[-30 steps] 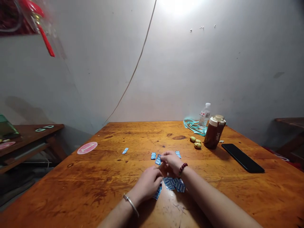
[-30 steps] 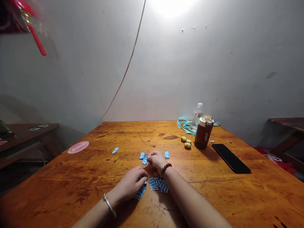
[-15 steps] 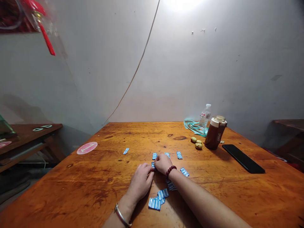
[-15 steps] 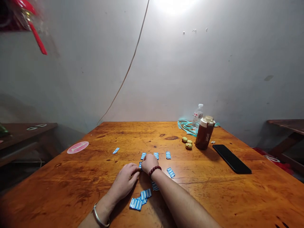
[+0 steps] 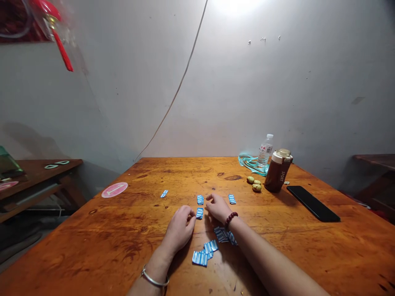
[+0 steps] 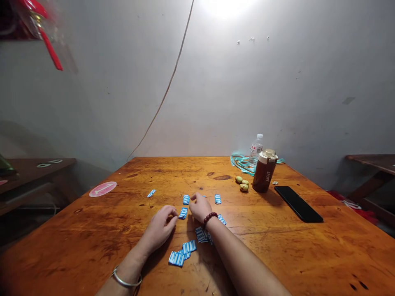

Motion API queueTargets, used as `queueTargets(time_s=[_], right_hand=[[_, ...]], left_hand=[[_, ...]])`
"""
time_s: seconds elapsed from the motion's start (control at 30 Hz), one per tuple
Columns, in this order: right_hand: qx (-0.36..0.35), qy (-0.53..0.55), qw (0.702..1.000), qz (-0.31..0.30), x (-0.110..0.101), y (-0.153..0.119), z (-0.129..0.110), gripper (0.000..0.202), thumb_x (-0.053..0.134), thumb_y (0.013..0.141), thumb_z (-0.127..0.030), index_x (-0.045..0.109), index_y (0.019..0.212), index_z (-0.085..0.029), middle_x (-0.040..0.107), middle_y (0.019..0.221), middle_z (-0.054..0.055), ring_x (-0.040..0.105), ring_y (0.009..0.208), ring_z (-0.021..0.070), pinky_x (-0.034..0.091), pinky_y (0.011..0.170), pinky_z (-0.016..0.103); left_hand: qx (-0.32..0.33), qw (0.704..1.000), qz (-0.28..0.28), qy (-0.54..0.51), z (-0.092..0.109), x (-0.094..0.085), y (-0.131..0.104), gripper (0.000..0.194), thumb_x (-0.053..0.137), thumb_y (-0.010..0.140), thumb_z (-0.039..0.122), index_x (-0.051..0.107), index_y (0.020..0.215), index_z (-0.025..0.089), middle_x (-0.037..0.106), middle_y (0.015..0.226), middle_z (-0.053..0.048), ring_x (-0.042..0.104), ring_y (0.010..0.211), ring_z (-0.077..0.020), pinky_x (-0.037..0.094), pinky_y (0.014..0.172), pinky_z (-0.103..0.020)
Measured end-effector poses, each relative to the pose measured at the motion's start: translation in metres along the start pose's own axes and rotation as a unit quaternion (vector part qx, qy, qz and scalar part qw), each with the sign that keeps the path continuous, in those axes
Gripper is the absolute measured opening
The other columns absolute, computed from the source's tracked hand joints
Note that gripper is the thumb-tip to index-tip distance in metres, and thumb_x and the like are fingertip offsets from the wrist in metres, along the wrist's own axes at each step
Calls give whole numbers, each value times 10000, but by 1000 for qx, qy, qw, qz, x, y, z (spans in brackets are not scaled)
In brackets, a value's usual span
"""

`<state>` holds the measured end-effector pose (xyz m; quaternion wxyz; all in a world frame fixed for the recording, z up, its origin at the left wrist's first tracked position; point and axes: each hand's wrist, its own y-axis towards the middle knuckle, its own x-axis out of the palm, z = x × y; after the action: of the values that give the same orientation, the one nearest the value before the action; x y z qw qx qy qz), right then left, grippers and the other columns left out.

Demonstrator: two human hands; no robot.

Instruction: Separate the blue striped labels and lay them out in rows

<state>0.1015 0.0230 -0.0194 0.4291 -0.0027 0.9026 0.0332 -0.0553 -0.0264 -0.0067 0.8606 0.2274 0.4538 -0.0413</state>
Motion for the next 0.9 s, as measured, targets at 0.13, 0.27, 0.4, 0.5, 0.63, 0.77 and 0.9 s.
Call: queueTargets(time_s=[0.13, 0.27, 0.4, 0.5, 0.63, 0.77, 0.9], right_hand=[[-24, -15, 1000, 10, -6, -18, 7, 167, 458, 715, -211, 588, 818, -188, 610, 814, 33, 545, 735, 133, 341, 596, 203], [-63, -63, 996, 12, -1, -30, 1, 157, 480, 709, -277, 603, 762, -196, 597, 822, 39, 533, 784, 150, 333, 640, 218], [-85, -103, 991, 18, 4, -33, -7, 171, 450, 729, -269, 598, 787, -205, 589, 827, 42, 532, 767, 144, 330, 631, 216], [-87, -101, 991, 22, 4, -32, -7, 199, 417, 748, -268, 600, 805, -213, 591, 836, 41, 535, 753, 143, 331, 628, 218], [-74, -75, 994, 17, -2, -25, -3, 236, 395, 760, -246, 594, 883, -215, 604, 890, 39, 537, 800, 142, 338, 649, 209], [-64, -73, 995, 24, -4, -11, -3, 260, 405, 755, -227, 575, 949, -197, 602, 938, 54, 535, 850, 149, 346, 685, 209], [-54, -82, 994, 42, 5, -1, -2, 250, 420, 754, -245, 571, 946, -192, 601, 918, 67, 544, 836, 171, 351, 676, 234]], left_hand=[[-34, 999, 25, 32, -10, 5, 3, 123, 410, 756, 204, 529, 739, 180, 529, 775, -33, 475, 774, -160, 349, 700, -281], [-41, 997, -2, 61, -9, 11, 3, 138, 424, 759, 226, 553, 741, 183, 530, 785, -39, 469, 798, -167, 336, 709, -286], [-41, 997, -10, 72, -4, 11, 1, 158, 419, 770, 241, 564, 731, 188, 533, 787, -39, 467, 804, -167, 328, 715, -285], [-39, 997, -10, 73, -4, 10, 0, 168, 417, 773, 254, 567, 729, 191, 539, 785, -38, 472, 801, -168, 330, 715, -283], [-39, 997, 8, 68, -12, 9, 14, 195, 384, 784, 247, 567, 809, 184, 556, 849, -50, 481, 836, -168, 330, 747, -280], [-59, 993, -26, 101, -20, 10, 50, 272, 381, 768, 237, 537, 978, 165, 539, 998, -77, 450, 960, -179, 298, 834, -277], [-60, 991, -61, 107, -28, 16, 78, 354, 525, 662, 342, 550, 974, 175, 541, 975, -77, 459, 929, -209, 330, 798, -289]])
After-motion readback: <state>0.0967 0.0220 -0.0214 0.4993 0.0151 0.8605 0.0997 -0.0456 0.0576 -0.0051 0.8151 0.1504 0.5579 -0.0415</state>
